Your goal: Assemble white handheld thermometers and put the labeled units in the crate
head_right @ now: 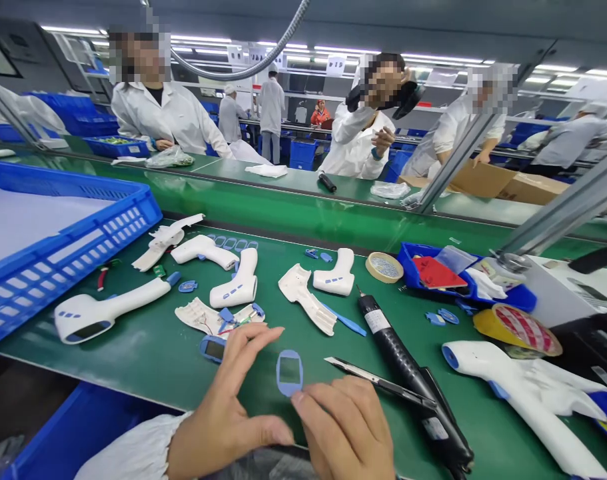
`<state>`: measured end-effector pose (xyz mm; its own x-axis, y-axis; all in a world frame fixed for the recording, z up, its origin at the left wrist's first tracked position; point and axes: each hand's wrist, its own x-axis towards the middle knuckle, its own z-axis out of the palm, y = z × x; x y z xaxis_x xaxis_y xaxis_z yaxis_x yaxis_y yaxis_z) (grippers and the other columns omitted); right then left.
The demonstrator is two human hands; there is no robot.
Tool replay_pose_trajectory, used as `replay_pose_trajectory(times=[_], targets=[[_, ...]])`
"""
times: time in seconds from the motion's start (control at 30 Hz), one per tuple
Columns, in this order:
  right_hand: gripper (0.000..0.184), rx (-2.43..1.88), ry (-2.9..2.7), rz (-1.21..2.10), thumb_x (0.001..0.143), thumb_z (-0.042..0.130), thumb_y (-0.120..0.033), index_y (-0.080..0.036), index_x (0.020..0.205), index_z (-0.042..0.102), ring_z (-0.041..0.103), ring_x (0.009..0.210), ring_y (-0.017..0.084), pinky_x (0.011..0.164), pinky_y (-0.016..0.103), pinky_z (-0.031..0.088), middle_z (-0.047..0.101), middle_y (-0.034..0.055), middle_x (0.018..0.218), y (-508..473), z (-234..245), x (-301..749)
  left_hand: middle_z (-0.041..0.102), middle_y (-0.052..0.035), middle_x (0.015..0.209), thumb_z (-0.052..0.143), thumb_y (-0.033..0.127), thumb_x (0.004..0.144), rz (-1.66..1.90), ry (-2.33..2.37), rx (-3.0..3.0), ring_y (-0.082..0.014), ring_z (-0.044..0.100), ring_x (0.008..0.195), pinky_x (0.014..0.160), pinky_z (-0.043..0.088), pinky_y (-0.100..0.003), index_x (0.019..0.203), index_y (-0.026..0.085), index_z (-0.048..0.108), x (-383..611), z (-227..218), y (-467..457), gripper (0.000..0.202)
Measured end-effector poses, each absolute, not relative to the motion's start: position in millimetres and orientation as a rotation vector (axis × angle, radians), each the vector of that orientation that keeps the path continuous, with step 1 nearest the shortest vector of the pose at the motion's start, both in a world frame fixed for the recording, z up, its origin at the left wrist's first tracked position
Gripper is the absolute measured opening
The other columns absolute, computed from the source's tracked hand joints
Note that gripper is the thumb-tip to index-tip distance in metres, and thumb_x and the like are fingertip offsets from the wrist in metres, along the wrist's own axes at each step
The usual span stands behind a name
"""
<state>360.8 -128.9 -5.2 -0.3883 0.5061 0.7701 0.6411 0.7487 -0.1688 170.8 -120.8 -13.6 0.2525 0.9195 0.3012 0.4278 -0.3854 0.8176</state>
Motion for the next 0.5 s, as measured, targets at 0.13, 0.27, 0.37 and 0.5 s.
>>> replay_pose_trajectory(times=[0.13, 0.27, 0.37, 0.5], targets=[[0.019, -1.046, -1.749, 0.178, 0.074, 0.061, -0.010, -0.025, 0.085, 0.058, 0.056, 0.064, 0.019, 0.060, 0.034, 0.048, 0.062, 0.0023, 0.070, -131.4, -11.3, 353.0, 0.037, -0.0100, 0.130, 0.067, 0.039, 0.072, 0.964, 1.413, 2.054, -0.0298, 0.036, 0.122, 0.099, 0.038, -0.045, 0.131, 0.029, 0.034, 131.1, -6.6, -129.8, 0.069], [0.005, -1.224, -1.443, 0.498, 0.076, 0.063, -0.025, -0.026, 0.073, 0.059, 0.057, 0.063, 0.020, 0.059, 0.032, 0.051, 0.057, 0.0024, 0.067, -131.4, -15.9, 346.5, 0.044, -0.0091, 0.126, 0.052, 0.016, 0.078, 0.724, 1.568, 2.197, -0.0270, 0.045, 0.115, 0.090, 0.047, -0.039, 0.130, 0.028, 0.037, 92.1, -1.8, -130.9, 0.055], [0.011, -1.290, -1.362, 0.610, 0.073, 0.065, -0.033, -0.025, 0.068, 0.061, 0.061, 0.067, 0.021, 0.057, 0.027, 0.053, 0.060, 0.0032, 0.067, -130.4, -18.8, 345.8, 0.049, -0.0083, 0.123, 0.043, 0.006, 0.077, 0.620, 1.531, 2.376, -0.0253, 0.047, 0.112, 0.093, 0.044, -0.041, 0.130, 0.027, 0.040, 84.9, -4.1, -122.5, 0.057], [0.017, -1.289, -1.285, 0.763, 0.071, 0.066, -0.040, -0.023, 0.067, 0.063, 0.061, 0.067, 0.019, 0.056, 0.023, 0.054, 0.061, 0.0026, 0.064, -131.5, -24.9, 349.9, 0.056, -0.0062, 0.117, 0.043, 0.004, 0.078, 0.563, 1.416, 2.473, -0.0221, 0.052, 0.106, 0.091, 0.045, -0.038, 0.123, 0.027, 0.049, 90.9, -7.8, -107.6, 0.051]])
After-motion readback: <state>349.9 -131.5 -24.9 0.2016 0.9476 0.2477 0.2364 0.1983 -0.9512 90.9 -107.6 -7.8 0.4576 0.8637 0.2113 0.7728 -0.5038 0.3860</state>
